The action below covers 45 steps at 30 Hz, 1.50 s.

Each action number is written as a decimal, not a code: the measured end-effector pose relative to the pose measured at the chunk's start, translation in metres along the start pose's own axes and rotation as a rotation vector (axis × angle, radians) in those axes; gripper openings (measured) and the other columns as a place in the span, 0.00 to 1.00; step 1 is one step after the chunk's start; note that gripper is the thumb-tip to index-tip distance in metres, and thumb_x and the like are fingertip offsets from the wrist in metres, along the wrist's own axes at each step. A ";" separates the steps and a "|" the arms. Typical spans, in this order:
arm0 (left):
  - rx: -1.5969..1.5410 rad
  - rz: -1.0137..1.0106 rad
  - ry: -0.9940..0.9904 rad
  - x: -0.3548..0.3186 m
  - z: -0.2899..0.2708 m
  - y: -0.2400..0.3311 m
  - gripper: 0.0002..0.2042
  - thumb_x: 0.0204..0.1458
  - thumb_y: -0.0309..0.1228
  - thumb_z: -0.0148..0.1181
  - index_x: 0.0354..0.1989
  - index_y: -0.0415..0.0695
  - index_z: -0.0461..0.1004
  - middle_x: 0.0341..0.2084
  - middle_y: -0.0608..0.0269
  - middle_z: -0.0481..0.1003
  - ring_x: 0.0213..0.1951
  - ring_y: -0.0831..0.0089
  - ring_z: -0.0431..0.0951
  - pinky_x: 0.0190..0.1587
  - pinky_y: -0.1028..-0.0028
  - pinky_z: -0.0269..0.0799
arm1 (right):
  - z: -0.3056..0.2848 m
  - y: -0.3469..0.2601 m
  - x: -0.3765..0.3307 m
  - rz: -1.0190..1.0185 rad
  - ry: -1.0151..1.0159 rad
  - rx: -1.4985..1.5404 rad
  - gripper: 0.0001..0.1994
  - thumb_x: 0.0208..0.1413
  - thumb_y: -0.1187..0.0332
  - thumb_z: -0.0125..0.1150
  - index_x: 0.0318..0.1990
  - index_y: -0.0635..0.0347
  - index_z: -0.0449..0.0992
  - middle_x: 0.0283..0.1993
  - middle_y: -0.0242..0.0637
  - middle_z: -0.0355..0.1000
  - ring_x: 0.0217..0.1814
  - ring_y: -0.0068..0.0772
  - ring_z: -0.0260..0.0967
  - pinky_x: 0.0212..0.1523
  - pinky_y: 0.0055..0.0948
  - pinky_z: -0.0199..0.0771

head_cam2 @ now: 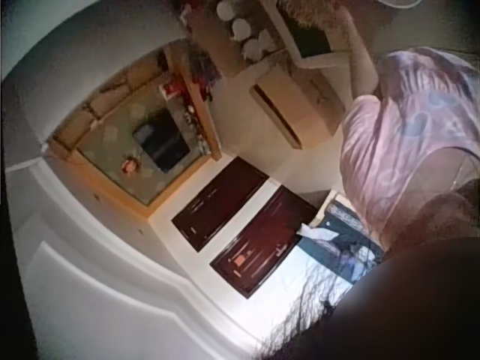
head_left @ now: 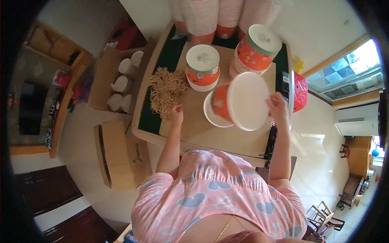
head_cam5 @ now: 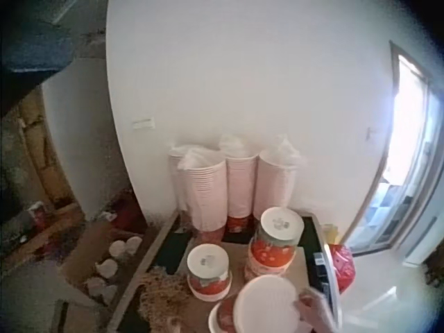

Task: Manually inspect and stack paper cups on a manufacturing workbench.

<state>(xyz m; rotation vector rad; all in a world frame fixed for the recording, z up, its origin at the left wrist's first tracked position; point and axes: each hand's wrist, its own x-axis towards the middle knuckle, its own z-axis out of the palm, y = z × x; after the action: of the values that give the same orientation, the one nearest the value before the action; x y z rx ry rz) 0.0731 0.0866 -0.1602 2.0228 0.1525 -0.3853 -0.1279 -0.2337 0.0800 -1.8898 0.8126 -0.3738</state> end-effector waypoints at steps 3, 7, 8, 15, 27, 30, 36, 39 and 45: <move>0.123 0.054 0.062 -0.008 -0.015 0.036 0.09 0.52 0.33 0.56 0.33 0.41 0.75 0.26 0.60 0.75 0.29 0.67 0.75 0.34 0.70 0.70 | -0.050 0.026 -0.005 -0.081 0.159 0.120 0.02 0.54 0.73 0.51 0.34 0.59 0.66 0.20 0.28 0.66 0.15 0.15 0.58 0.12 0.16 0.56; 0.257 0.249 0.113 0.004 -0.024 0.058 0.07 0.50 0.31 0.56 0.33 0.41 0.75 0.28 0.58 0.76 0.31 0.64 0.75 0.34 0.67 0.70 | -0.090 0.081 -0.004 -0.059 0.275 0.112 0.03 0.54 0.73 0.53 0.33 0.57 0.65 0.18 0.29 0.66 0.14 0.15 0.58 0.12 0.17 0.55; 0.407 0.321 0.115 0.006 -0.021 0.070 0.07 0.50 0.31 0.56 0.34 0.41 0.75 0.29 0.57 0.76 0.32 0.63 0.75 0.34 0.66 0.70 | -0.099 0.108 -0.001 -0.031 0.280 0.061 0.04 0.54 0.74 0.53 0.33 0.57 0.64 0.17 0.30 0.66 0.13 0.16 0.58 0.11 0.18 0.55; 0.936 0.181 -0.023 0.045 -0.003 0.063 0.09 0.46 0.33 0.58 0.31 0.41 0.77 0.31 0.53 0.77 0.33 0.58 0.76 0.35 0.62 0.71 | -0.066 0.206 0.006 0.163 0.201 -0.058 0.05 0.48 0.74 0.56 0.29 0.60 0.65 0.14 0.35 0.66 0.11 0.23 0.63 0.09 0.24 0.61; -0.483 0.413 -0.043 -0.014 -0.099 0.211 0.07 0.54 0.33 0.55 0.31 0.43 0.71 0.15 0.74 0.64 0.17 0.86 0.60 0.20 0.83 0.53 | -0.037 0.129 -0.009 0.077 0.342 -0.151 0.10 0.55 0.65 0.56 0.39 0.63 0.71 0.29 0.38 0.72 0.26 0.25 0.69 0.27 0.24 0.68; -0.455 0.490 0.082 -0.060 -0.118 0.242 0.05 0.54 0.31 0.54 0.33 0.44 0.74 0.15 0.77 0.63 0.18 0.89 0.57 0.19 0.84 0.51 | -0.013 0.056 -0.028 -0.075 0.183 0.250 0.10 0.59 0.69 0.50 0.37 0.66 0.74 0.31 0.32 0.73 0.31 0.20 0.68 0.33 0.20 0.67; -0.023 0.702 -0.410 -0.154 -0.056 0.224 0.02 0.50 0.26 0.58 0.29 0.42 0.74 0.18 0.70 0.72 0.20 0.83 0.70 0.22 0.81 0.64 | 0.085 -0.006 -0.087 0.186 -0.700 0.770 0.22 0.62 0.56 0.41 0.52 0.68 0.67 0.49 0.43 0.69 0.49 0.32 0.68 0.52 0.32 0.67; 0.122 0.786 -0.439 -0.183 -0.029 0.196 0.03 0.48 0.27 0.58 0.28 0.43 0.72 0.22 0.57 0.74 0.24 0.64 0.76 0.26 0.70 0.70 | 0.117 -0.008 -0.100 0.599 -0.648 1.202 0.18 0.62 0.59 0.42 0.48 0.66 0.67 0.50 0.46 0.66 0.51 0.36 0.66 0.54 0.34 0.66; 0.119 0.676 -0.404 -0.195 -0.024 0.162 0.04 0.45 0.27 0.61 0.25 0.42 0.72 0.21 0.59 0.73 0.23 0.64 0.74 0.26 0.69 0.69 | 0.099 0.017 -0.095 0.570 -0.546 1.202 0.10 0.62 0.64 0.43 0.37 0.61 0.68 0.44 0.41 0.69 0.46 0.33 0.68 0.51 0.32 0.67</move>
<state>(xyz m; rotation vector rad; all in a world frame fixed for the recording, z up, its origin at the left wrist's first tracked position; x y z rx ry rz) -0.0620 0.0438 0.0514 1.9305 -0.7983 -0.3592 -0.1456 -0.1062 0.0291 -0.5383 0.5047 0.0510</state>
